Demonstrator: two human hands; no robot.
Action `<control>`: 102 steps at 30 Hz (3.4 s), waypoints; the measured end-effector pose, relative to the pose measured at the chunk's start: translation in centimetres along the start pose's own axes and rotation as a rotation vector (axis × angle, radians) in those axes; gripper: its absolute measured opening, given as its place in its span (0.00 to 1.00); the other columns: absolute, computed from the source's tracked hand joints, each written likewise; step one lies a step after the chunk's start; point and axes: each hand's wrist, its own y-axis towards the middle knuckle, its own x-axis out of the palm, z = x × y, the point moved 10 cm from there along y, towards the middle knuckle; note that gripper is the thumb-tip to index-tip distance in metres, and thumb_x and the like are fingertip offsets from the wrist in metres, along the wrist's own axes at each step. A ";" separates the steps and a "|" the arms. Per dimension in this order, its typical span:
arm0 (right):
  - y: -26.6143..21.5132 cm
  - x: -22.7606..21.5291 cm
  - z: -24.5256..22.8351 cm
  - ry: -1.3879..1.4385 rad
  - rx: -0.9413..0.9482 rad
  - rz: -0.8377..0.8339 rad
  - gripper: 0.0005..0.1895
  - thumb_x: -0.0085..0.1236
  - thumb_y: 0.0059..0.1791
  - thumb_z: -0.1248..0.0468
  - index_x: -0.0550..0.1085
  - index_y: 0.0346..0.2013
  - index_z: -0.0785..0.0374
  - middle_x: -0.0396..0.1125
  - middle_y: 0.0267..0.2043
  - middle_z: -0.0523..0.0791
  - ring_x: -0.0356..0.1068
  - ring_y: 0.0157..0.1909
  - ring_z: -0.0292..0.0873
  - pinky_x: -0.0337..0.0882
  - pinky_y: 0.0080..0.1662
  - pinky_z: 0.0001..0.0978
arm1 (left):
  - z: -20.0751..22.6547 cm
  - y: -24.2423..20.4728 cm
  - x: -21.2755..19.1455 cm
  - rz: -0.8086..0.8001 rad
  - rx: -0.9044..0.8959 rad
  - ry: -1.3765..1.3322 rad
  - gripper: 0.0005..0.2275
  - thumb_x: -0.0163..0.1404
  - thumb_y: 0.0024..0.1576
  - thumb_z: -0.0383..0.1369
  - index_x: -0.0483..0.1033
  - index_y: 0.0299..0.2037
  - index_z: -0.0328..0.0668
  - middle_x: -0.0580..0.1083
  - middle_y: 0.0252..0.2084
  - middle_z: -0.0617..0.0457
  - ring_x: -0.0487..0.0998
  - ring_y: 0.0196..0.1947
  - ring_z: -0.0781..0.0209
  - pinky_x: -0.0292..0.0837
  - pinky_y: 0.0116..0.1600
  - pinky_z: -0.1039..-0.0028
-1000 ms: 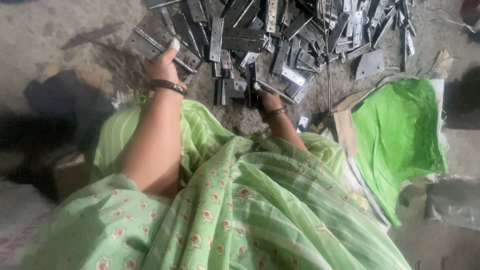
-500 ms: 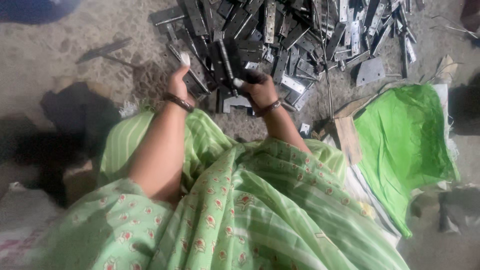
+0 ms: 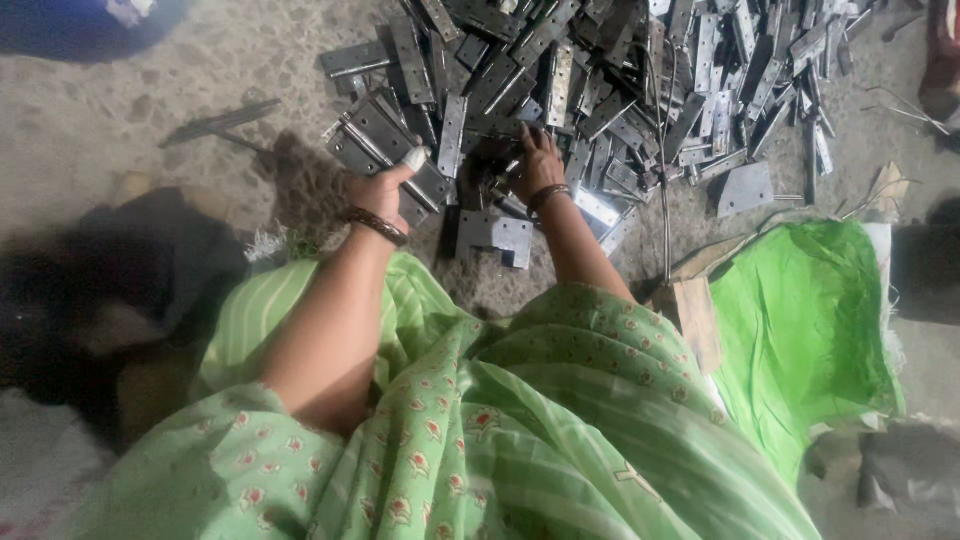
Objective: The person sits on the floor and assembles metal parts by inserting rods into brackets. They pick up brackets and rods from a pile, connect them, and place the assembled units into a blue bucket.
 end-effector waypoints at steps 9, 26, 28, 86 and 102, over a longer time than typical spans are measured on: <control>4.3 3.8 -0.2 -0.303 0.000 -0.105 0.52 0.65 0.48 0.47 0.47 0.79 0.46 0.52 0.73 0.52 0.48 0.74 0.60 0.50 0.69 0.65 | -4.2 2.7 -3.9 0.236 -0.177 0.094 0.23 0.69 0.48 0.33 0.79 0.52 0.27 0.77 0.49 0.50 0.76 0.47 0.59 0.70 0.53 0.70; -0.7 -9.0 -8.4 0.167 -0.037 -0.094 0.10 0.66 0.44 0.60 0.83 0.38 0.60 0.76 0.37 0.53 0.76 0.38 0.53 0.75 0.42 0.43 | -6.9 3.9 -5.2 0.177 -0.236 -0.111 0.29 0.62 0.50 0.42 0.69 0.60 0.41 0.75 0.53 0.51 0.76 0.52 0.51 0.72 0.58 0.58; -1.4 -11.5 -11.8 0.334 -0.143 -0.119 0.10 0.66 0.44 0.64 0.83 0.40 0.63 0.77 0.36 0.52 0.78 0.35 0.48 0.76 0.40 0.40 | -6.1 3.2 -4.4 0.153 -0.188 -0.146 0.30 0.63 0.49 0.43 0.68 0.60 0.42 0.75 0.53 0.52 0.76 0.52 0.51 0.73 0.59 0.57; -17.4 11.3 8.0 1.269 0.641 -0.084 0.12 0.52 0.52 0.70 0.76 0.45 0.78 0.72 0.42 0.57 0.70 0.38 0.50 0.73 0.38 0.43 | -0.4 0.0 -0.6 -0.179 -0.079 -0.296 0.17 0.60 0.54 0.26 0.78 0.54 0.34 0.78 0.51 0.49 0.79 0.51 0.52 0.75 0.58 0.61; -18.7 11.0 5.6 1.842 0.674 -0.054 0.16 0.54 0.47 0.78 0.75 0.50 0.79 0.75 0.45 0.58 0.79 0.43 0.54 0.82 0.49 0.41 | 0.7 -1.1 -0.5 -0.153 -0.102 -0.257 0.17 0.58 0.54 0.25 0.78 0.54 0.32 0.78 0.52 0.46 0.79 0.50 0.52 0.75 0.58 0.61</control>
